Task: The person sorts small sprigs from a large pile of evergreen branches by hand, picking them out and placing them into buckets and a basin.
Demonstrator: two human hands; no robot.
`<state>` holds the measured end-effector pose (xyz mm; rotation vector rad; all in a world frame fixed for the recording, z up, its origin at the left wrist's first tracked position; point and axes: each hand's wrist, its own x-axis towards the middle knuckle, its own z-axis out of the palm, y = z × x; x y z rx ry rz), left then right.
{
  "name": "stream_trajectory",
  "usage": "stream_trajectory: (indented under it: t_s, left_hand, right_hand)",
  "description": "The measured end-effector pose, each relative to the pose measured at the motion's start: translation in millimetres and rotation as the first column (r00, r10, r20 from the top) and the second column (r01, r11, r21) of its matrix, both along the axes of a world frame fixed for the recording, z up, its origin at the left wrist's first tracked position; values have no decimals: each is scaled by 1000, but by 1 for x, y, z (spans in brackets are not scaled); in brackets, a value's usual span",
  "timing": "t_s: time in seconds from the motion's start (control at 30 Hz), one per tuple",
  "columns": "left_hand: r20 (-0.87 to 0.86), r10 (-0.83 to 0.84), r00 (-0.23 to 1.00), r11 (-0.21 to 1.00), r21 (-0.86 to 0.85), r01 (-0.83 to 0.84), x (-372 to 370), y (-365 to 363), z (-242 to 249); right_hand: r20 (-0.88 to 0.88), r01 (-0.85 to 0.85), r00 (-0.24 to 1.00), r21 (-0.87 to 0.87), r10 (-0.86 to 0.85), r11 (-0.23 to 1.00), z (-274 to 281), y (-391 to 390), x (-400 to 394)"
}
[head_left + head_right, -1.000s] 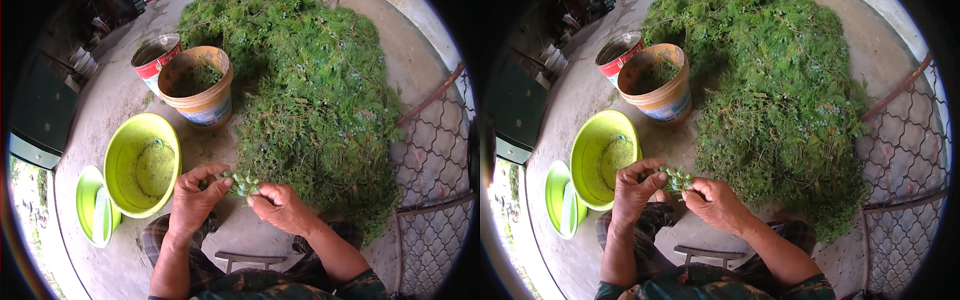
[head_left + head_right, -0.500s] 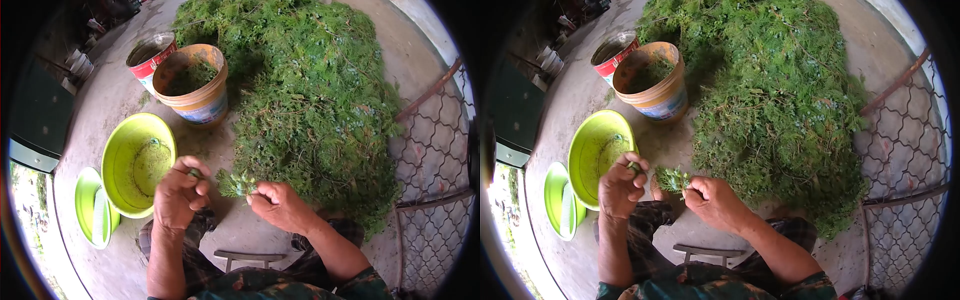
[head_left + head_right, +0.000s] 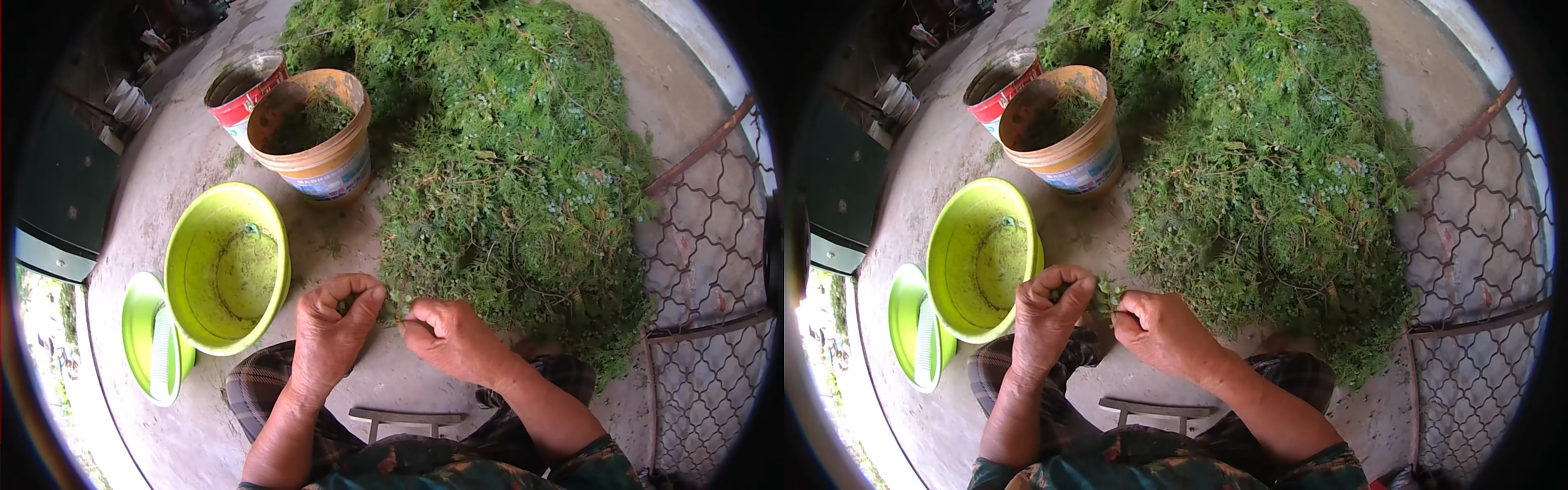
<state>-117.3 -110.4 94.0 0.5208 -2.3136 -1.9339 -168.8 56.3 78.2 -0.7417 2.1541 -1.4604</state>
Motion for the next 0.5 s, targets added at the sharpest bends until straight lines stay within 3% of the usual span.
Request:
stream_trajectory:
  t_s: [0.07, 0.17, 0.23, 0.27, 0.33, 0.43, 0.5]
  left_hand:
    - [-12, 21, 1000, 999, -32, -21, -1, 0, 3]
    - [74, 25, 997, 995, 91, -31, -5, 0, 10]
    - [64, -97, 993, 992, -70, 102, -5, -1, 9]
    - [64, -97, 993, 992, -69, 101, -4, 0, 7]
    - [45, -130, 990, 963, -232, 137, -3, 1, 4]
    - [-98, -139, 985, 931, -353, 96, -4, 3, -4]
    - [-118, -98, 988, 945, -323, 55, -2, 5, -6]
  right_hand:
    - [14, -4, 1000, 21, 4, 1000, 2, 0, -1]
    - [-6, -19, 1000, 47, 19, 999, 3, 1, -1]
    - [-39, -29, 999, 52, 31, 998, 2, 1, 0]
    - [-42, -25, 999, 41, 26, 999, -1, 0, 0]
    - [-45, -17, 999, 31, 19, 999, -3, 0, 0]
    - [-95, -6, 995, 42, 10, 999, -4, 1, -1]
    - [-15, -2, 1000, 2, 3, 1000, -3, 1, -2]
